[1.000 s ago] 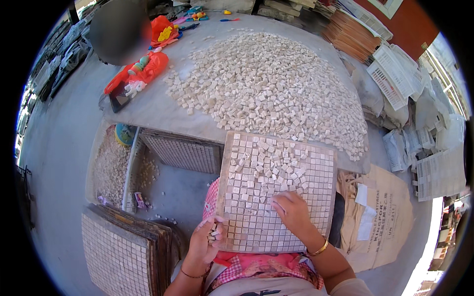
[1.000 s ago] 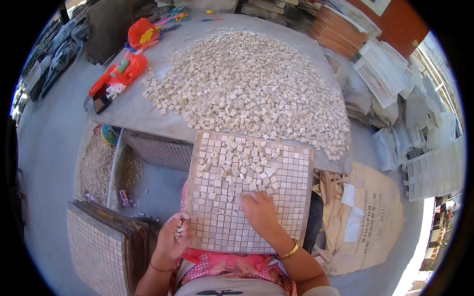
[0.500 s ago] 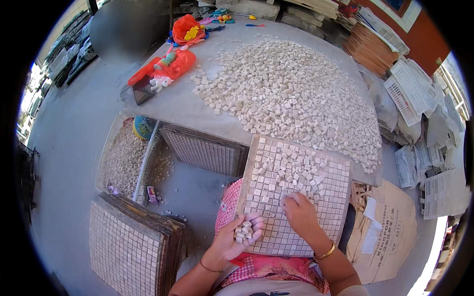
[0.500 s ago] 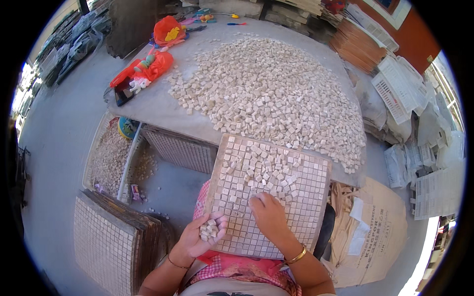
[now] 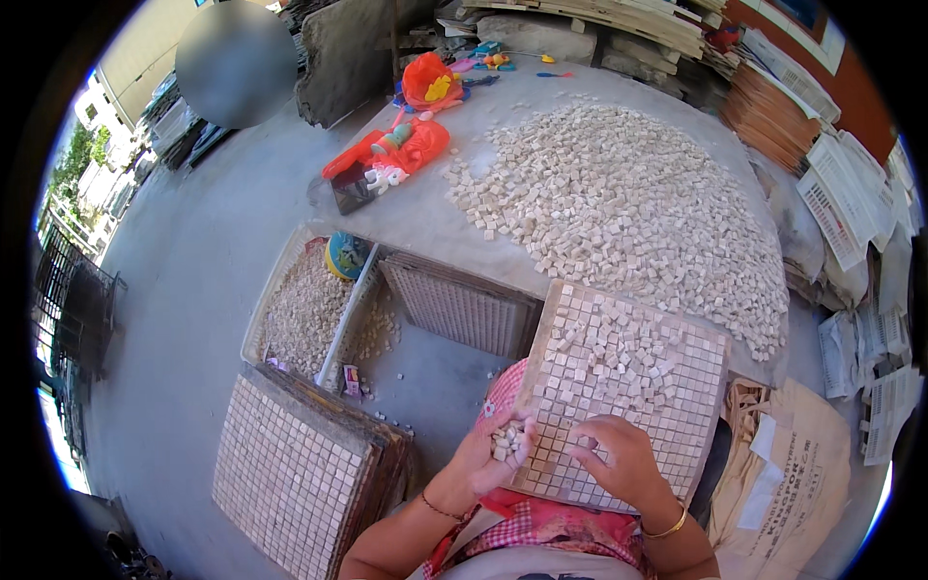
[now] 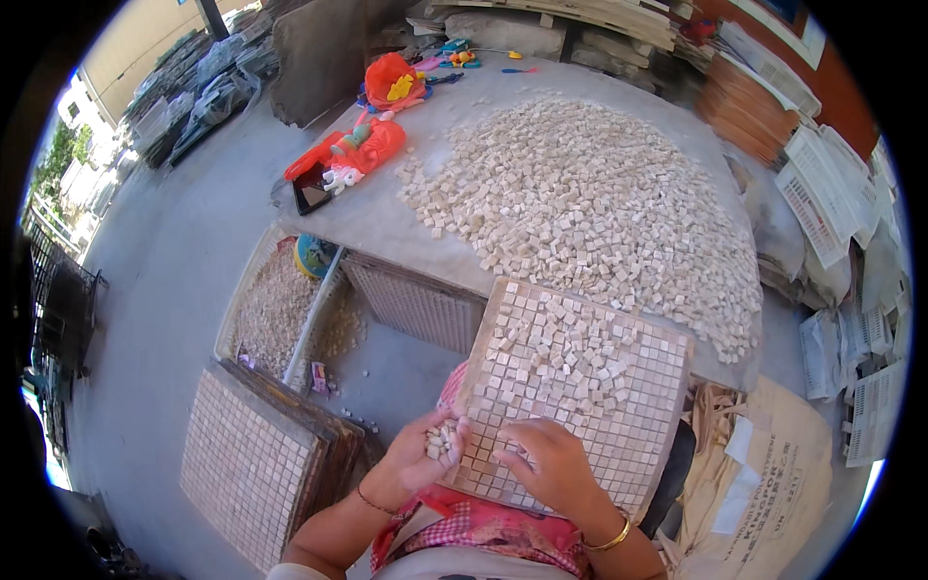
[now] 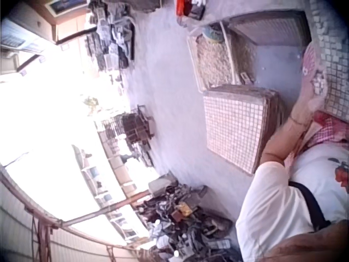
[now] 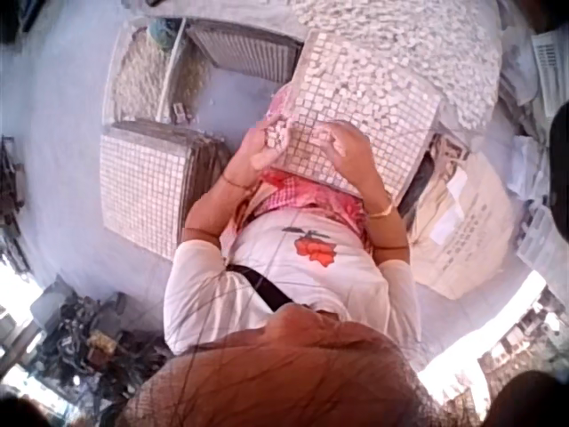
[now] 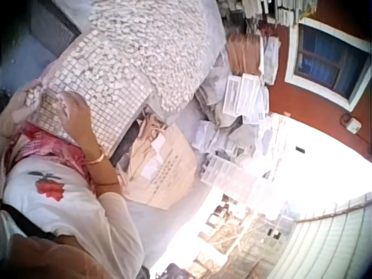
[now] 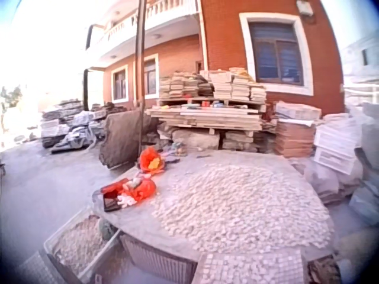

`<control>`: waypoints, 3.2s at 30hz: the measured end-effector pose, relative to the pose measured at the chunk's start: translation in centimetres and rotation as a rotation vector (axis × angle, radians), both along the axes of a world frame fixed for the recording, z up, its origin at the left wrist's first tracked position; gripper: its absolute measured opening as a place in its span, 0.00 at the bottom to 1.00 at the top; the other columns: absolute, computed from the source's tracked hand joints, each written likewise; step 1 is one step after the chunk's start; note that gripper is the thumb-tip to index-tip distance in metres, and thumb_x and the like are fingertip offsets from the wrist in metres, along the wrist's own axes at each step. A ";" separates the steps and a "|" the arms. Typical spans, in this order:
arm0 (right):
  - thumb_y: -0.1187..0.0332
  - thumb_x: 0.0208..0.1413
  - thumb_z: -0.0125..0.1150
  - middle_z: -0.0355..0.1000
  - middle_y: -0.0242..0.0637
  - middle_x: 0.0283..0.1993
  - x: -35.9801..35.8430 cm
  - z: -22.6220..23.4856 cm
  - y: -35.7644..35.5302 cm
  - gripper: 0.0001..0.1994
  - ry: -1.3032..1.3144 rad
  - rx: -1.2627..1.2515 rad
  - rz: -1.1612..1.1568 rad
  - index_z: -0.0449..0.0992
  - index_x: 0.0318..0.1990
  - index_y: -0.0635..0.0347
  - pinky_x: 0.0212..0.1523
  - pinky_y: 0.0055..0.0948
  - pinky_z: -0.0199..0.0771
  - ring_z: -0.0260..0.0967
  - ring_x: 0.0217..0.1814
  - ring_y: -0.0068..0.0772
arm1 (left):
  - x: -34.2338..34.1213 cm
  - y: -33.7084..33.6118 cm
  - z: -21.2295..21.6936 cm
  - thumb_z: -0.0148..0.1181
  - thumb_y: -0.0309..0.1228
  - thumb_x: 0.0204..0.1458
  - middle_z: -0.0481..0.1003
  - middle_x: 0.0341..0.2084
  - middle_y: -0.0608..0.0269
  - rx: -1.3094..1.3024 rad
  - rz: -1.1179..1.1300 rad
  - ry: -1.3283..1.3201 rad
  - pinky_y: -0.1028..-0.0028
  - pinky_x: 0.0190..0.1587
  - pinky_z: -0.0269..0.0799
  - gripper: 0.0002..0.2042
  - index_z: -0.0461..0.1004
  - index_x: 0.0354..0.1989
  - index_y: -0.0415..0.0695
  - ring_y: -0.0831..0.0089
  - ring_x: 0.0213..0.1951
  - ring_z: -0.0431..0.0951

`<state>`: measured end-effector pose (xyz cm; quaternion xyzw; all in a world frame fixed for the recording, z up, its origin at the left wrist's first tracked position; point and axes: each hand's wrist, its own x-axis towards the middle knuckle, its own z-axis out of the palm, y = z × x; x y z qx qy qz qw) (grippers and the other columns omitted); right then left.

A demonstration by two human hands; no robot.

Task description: The person places small white square tiles into the grid cells of a mesh tile sheet. They pick tiles from a large pile on the table and insert them one by one into the empty slots on the sheet held in their lap.

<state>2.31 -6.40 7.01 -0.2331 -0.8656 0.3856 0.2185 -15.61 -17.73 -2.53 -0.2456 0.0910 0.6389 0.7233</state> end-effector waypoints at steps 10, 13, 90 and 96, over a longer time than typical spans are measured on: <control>0.74 0.47 0.62 0.74 0.40 0.29 6.1 -2.7 3.2 0.06 -0.112 0.003 -0.211 0.75 0.34 0.62 0.32 0.31 0.72 0.71 0.30 0.41 | -30.2 -6.0 1.9 0.52 0.56 0.53 0.56 0.63 0.51 -0.989 0.304 1.472 0.42 0.57 0.57 0.38 0.50 0.67 0.48 0.53 0.65 0.54; 0.72 0.48 0.62 0.73 0.38 0.34 6.0 -5.0 2.1 0.07 -0.121 0.109 -0.165 0.75 0.36 0.59 0.35 0.34 0.73 0.71 0.36 0.41 | -26.4 -3.1 1.1 0.51 0.55 0.54 0.59 0.62 0.54 -0.775 0.128 1.818 0.44 0.56 0.56 0.35 0.55 0.65 0.46 0.55 0.64 0.56; 0.77 0.54 0.57 0.67 0.30 0.34 7.5 -6.4 1.7 0.06 0.398 -1.142 -0.302 0.69 0.38 0.62 0.33 0.19 0.66 0.64 0.34 0.19 | 3.4 6.5 1.2 0.59 0.21 0.41 0.71 0.30 0.53 0.409 -0.132 2.640 0.61 0.38 0.69 0.09 0.71 0.33 0.37 0.53 0.36 0.71; 0.77 0.54 0.57 0.69 0.32 0.37 7.2 -5.7 1.8 0.05 0.479 -1.253 -0.240 0.69 0.37 0.60 0.36 0.21 0.66 0.65 0.36 0.23 | 3.7 6.5 0.8 0.58 0.21 0.43 0.71 0.30 0.53 0.446 -0.138 2.675 0.62 0.38 0.68 0.07 0.70 0.32 0.38 0.54 0.34 0.71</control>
